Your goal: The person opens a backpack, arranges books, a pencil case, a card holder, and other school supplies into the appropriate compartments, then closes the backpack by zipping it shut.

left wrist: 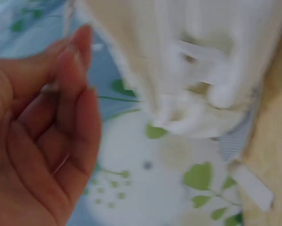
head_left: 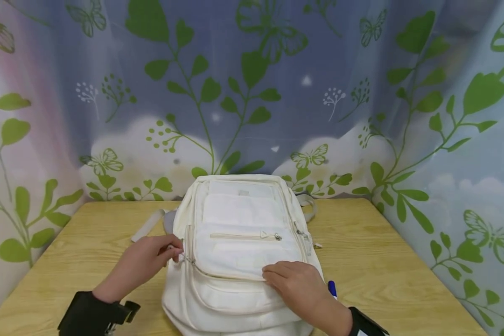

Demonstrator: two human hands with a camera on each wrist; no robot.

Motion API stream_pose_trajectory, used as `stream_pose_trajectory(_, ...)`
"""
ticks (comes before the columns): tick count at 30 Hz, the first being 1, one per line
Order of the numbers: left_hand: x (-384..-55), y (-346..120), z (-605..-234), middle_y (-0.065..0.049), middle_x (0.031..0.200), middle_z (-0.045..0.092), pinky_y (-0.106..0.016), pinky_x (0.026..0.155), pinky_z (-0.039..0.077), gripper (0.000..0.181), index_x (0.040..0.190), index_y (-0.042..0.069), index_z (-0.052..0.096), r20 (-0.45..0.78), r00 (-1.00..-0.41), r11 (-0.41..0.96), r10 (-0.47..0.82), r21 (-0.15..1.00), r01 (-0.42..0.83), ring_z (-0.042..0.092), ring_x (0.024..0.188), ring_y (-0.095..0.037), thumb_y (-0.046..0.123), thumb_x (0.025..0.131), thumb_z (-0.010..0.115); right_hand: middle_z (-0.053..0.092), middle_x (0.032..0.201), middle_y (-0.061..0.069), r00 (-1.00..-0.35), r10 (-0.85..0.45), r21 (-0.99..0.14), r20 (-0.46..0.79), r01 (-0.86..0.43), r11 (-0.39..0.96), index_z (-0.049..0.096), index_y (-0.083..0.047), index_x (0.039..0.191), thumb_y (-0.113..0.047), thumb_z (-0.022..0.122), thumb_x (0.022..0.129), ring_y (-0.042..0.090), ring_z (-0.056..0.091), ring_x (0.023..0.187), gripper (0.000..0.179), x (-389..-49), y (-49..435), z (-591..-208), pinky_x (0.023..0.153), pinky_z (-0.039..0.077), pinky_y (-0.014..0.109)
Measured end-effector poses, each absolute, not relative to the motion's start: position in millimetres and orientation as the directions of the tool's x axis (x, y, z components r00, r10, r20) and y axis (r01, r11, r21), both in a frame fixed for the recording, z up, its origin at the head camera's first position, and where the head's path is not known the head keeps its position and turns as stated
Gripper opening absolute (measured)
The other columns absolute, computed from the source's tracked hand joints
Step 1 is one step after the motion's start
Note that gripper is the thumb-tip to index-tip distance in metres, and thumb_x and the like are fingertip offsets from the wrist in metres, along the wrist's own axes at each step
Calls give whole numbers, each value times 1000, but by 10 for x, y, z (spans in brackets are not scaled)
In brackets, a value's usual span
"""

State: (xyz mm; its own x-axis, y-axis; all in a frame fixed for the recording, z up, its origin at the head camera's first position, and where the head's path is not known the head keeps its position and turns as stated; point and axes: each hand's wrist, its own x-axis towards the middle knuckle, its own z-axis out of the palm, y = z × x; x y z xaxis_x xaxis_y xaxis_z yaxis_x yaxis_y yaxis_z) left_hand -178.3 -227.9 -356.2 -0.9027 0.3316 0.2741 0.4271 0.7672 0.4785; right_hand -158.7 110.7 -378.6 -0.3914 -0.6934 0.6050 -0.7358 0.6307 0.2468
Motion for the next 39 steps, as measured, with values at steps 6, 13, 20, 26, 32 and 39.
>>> stream_pose_trajectory(6, -2161, -2216, -3846, 5, 76, 64, -21, 54, 34, 10, 96, 14, 66, 354, -911, 785, 209, 495, 372, 45, 57, -3, 17, 93, 57, 68, 94, -13, -375, -673, 254, 638, -722, 644, 72, -22, 91, -19, 80, 67, 3, 65, 81, 26, -1524, 1157, -3872, 66, 52, 19)
stream_pose_trajectory(13, -2189, -2193, -3848, -1, 79, 65, -23, 57, 41, 11, 95, 9, 64, 254, -949, 718, 187, 625, 308, 55, 67, -10, 13, 95, 53, 68, 94, -14, -414, -667, 180, 619, -752, 634, 72, -23, 93, -20, 79, 70, 1, 65, 81, 24, -1538, 1126, -3858, 67, 51, 16)
stream_pose_trajectory(20, -2000, -2114, -3648, -3, 104, 62, -34, 77, 47, 15, 105, 13, 62, 227, -933, 748, 279, 558, 359, 59, 94, -19, 21, 96, 52, 70, 94, -14, -445, -689, 162, 572, -762, 627, 73, -23, 93, -20, 77, 72, 2, 66, 81, 21, -1638, 1146, -3644, 70, 50, 17)
stream_pose_trajectory(26, -1756, -1830, -3541, -2, 126, 56, -39, 97, 42, 38, 121, 16, 55, 351, -835, 664, 424, 506, 550, 52, 119, -22, 36, 89, 61, 71, 93, -10, -411, -641, 166, 648, -746, 645, 73, -19, 95, -20, 76, 74, 5, 67, 79, 22, -1729, 1165, -3502, 68, 52, 22)
stream_pose_trajectory(32, -1748, -1356, -3537, -1, 119, 61, -34, 96, 44, 39, 122, 14, 55, 430, -678, 637, 597, 259, 726, 56, 112, -17, 13, 86, 67, 70, 96, -7, -404, -625, 194, 668, -717, 670, 71, -17, 98, -19, 76, 75, 8, 67, 84, 23, -1732, 1251, -3415, 71, 53, 25)
stream_pose_trajectory(39, -1706, -1263, -3530, -1, 118, 63, -32, 92, 48, 36, 122, 14, 57, 397, -750, 704, 528, 289, 649, 59, 112, -18, 5, 88, 62, 64, 96, 9, -730, -407, 18, 548, -477, 879, 61, -4, 109, -13, 75, 78, 15, 62, 71, 35, -1584, 1857, -3463, 55, 49, 27)
